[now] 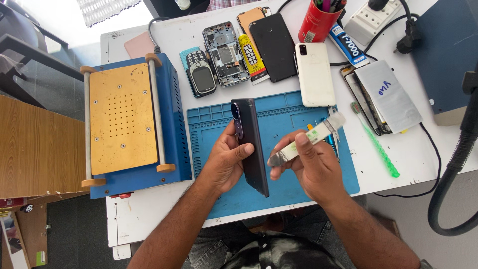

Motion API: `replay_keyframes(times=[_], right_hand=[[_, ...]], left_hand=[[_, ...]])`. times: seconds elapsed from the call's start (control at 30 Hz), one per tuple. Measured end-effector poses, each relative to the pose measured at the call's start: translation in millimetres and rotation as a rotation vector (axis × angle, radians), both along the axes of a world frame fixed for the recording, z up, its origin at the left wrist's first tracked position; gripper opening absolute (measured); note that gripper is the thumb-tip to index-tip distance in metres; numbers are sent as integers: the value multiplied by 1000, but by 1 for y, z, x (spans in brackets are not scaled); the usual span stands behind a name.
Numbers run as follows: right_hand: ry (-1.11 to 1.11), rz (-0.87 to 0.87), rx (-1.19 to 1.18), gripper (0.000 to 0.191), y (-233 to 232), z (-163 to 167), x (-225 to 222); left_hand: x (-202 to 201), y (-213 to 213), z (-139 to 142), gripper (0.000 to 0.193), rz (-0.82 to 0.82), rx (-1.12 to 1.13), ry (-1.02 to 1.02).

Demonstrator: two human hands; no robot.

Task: The person disassembles a smartphone at a repair bench. They remove the back cover and battery from one phone, set it aside, then hold another phone and use a blade-like tool to pry and scrape along the edges of the device, working around its sides.

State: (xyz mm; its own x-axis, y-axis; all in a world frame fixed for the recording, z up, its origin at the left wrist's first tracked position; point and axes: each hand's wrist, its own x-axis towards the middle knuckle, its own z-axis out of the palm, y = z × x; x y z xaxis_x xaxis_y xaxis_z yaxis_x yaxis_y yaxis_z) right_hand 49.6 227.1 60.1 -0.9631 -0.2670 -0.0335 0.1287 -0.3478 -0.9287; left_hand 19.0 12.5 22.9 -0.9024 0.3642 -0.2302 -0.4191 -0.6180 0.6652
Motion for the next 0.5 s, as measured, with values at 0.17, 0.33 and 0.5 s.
replay_keyframes(times=[0.17,0.33,0.5], right_hand=[[42,-82,-17,37,0,5,3],[29,-92,42,24,-1,7,9],[33,-96,111,23,-3,8,14]], left_hand=[[1,0,2,74,-15,19,12],[0,0,2,72,-4,12,4],[0,0,3,70,-7,27,16]])
